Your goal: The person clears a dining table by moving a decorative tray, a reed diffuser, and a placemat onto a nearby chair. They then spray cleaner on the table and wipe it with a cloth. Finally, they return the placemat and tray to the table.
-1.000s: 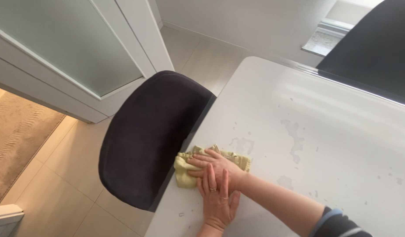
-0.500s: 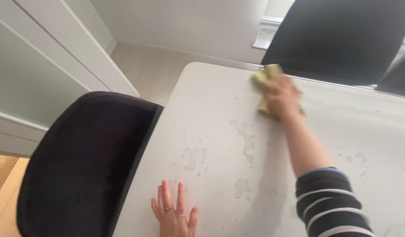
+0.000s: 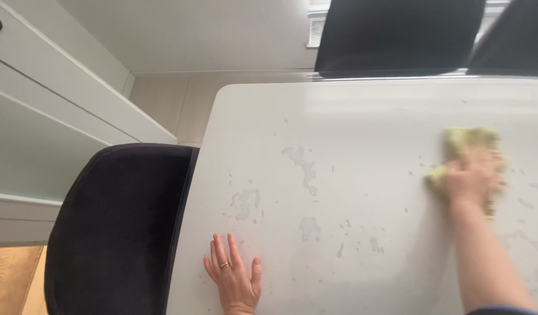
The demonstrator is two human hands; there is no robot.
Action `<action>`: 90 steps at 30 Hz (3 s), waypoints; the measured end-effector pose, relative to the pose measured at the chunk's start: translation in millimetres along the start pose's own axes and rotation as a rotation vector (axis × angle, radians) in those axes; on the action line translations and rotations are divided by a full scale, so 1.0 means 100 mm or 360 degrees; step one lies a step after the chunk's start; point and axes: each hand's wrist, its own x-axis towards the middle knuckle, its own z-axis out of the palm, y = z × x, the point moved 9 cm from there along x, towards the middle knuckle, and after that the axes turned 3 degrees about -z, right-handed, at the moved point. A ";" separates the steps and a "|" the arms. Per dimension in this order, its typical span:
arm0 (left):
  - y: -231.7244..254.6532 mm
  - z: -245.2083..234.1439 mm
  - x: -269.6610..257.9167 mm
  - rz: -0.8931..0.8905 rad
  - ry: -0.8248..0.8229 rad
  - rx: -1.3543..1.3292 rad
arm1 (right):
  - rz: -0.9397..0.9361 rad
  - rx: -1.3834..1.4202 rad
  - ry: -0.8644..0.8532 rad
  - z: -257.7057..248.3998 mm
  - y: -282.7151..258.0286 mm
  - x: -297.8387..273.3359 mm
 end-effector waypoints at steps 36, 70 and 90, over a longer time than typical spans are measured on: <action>0.52 -0.95 -2.37 -0.0057 -0.0227 -0.0719 | 0.0004 -0.0011 0.0347 -2.16 1.76 -3.60; -0.85 -1.65 -2.52 -0.0033 -0.0056 -0.0664 | 0.0007 0.0072 -0.0015 -2.65 0.35 -5.33; -1.52 -1.72 -2.54 -0.0210 -0.0038 -0.0653 | -0.0183 0.0408 -0.0123 -3.01 0.92 -5.14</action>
